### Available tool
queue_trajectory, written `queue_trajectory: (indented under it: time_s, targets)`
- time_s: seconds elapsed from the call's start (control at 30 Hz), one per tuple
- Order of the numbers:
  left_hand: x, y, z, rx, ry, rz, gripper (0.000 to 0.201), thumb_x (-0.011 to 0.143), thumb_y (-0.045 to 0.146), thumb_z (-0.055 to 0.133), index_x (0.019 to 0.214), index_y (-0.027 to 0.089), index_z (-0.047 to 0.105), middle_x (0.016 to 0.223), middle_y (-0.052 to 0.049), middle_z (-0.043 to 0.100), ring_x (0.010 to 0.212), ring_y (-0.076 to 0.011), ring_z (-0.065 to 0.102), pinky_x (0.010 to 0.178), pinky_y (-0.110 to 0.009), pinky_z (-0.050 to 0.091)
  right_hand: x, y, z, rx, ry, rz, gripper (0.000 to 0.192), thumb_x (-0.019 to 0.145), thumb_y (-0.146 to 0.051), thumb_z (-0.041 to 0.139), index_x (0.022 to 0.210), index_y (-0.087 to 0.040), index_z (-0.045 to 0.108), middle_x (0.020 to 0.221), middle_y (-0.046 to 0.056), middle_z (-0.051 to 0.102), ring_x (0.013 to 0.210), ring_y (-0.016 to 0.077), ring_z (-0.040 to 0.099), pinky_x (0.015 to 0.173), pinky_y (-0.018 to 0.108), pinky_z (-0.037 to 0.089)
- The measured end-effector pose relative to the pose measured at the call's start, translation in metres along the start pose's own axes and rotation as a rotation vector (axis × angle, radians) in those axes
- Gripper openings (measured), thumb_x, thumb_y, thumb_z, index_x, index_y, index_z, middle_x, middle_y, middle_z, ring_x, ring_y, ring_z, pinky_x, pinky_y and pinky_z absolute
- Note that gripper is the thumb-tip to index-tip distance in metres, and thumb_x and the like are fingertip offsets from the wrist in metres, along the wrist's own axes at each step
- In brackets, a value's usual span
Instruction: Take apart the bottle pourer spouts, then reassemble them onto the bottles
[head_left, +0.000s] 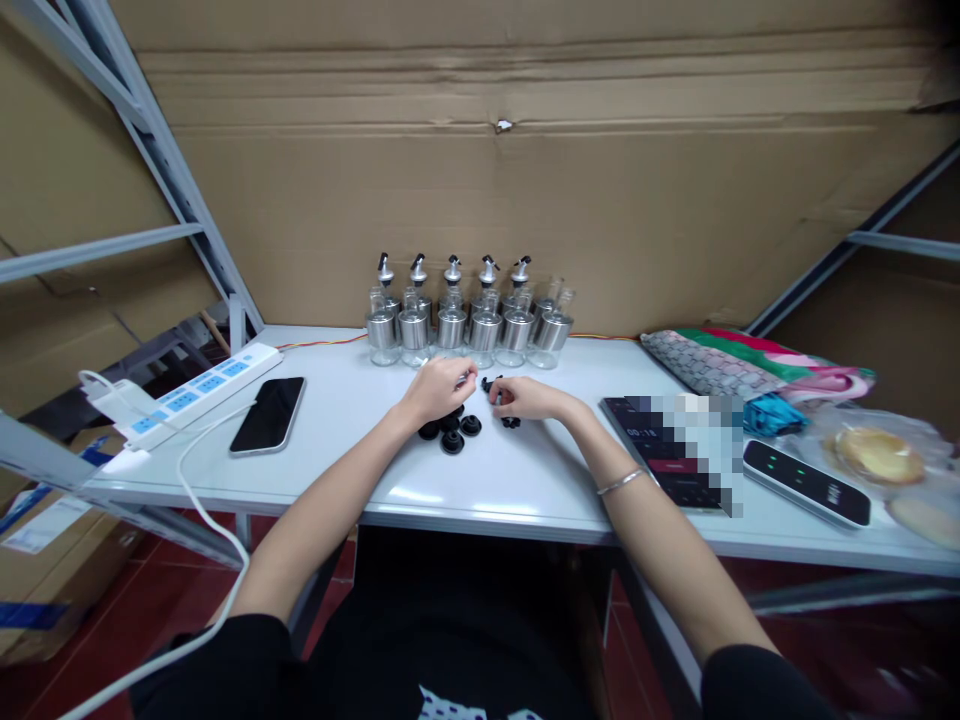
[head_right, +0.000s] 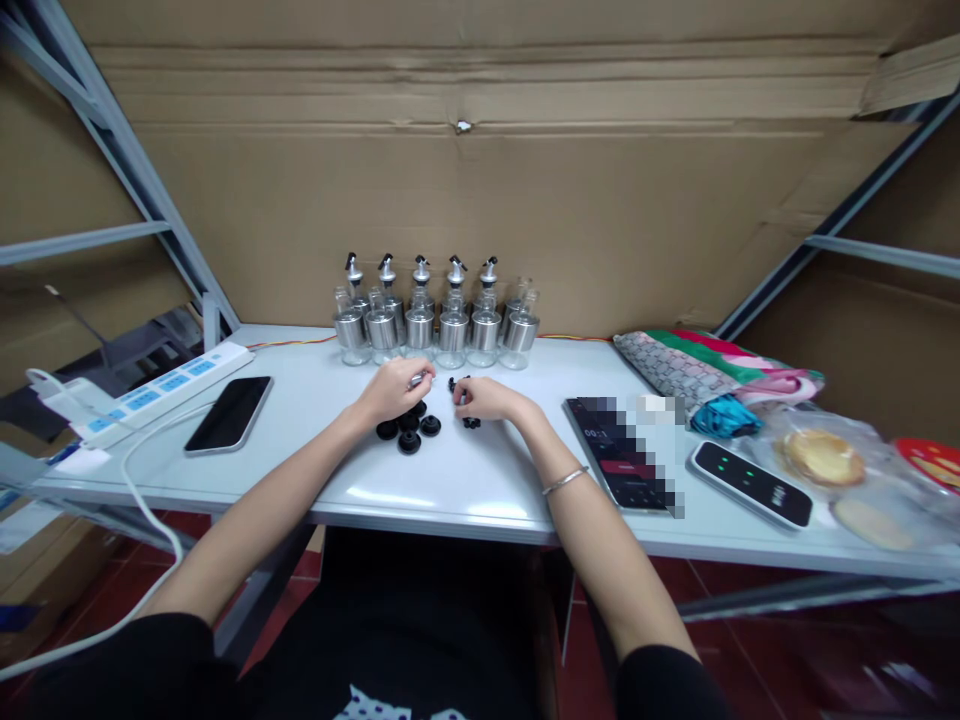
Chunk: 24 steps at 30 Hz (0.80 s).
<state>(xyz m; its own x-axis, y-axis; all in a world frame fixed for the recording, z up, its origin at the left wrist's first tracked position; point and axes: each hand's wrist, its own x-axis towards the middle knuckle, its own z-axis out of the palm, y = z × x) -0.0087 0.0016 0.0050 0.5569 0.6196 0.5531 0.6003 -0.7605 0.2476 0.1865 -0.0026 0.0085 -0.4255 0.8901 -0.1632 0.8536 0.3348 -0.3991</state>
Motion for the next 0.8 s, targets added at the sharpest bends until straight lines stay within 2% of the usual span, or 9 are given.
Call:
queue_trajectory:
  time_s: [0.17,0.3,0.53,0.8]
  targets:
    - [0.000,0.001,-0.001,-0.007,-0.006,-0.003,0.014,0.083,0.019,0.043,0.080,0.018,0.057,0.077,-0.001,0.066,0.070,-0.0153,0.059,0.073,-0.029,0.039,0.000,0.001,0.000,0.000,0.003,-0.016,0.027,0.075,-0.035,0.059,0.093,-0.014,0.063,0.078,0.004,0.063,0.067,0.0136,0.052,0.061,0.022,0.038]
    - [0.001,0.002,-0.002,-0.012,-0.008,-0.002,0.014,0.083,0.018,0.044,0.080,0.018,0.057,0.077,-0.001,0.066,0.071,-0.0154,0.059,0.073,-0.029,0.039,0.001,0.006,-0.002,0.037,-0.022,-0.059,0.031,0.080,-0.040,0.049,0.082,-0.014,0.066,0.071,0.003,0.062,0.064,0.0132,0.050,0.061,0.024,0.037]
    - [0.000,0.001,-0.002,-0.012,-0.012,-0.004,0.014,0.084,0.019,0.043,0.081,0.018,0.057,0.077,-0.001,0.066,0.071,-0.0155,0.059,0.074,-0.029,0.039,-0.001,0.010,-0.006,0.127,-0.103,-0.047,0.024,0.069,-0.037,0.059,0.069,-0.014,0.069,0.062,0.001,0.062,0.060,0.0119,0.048,0.058,0.024,0.036]
    - [0.000,0.001,-0.002,-0.011,-0.011,0.000,0.014,0.083,0.019,0.043,0.081,0.019,0.057,0.076,-0.001,0.065,0.068,-0.0148,0.058,0.073,-0.029,0.039,-0.003,0.014,-0.008,0.235,-0.147,-0.031,0.030,0.063,-0.041,0.065,0.076,-0.015,0.069,0.065,0.002,0.063,0.058,0.0115,0.050,0.055,0.024,0.040]
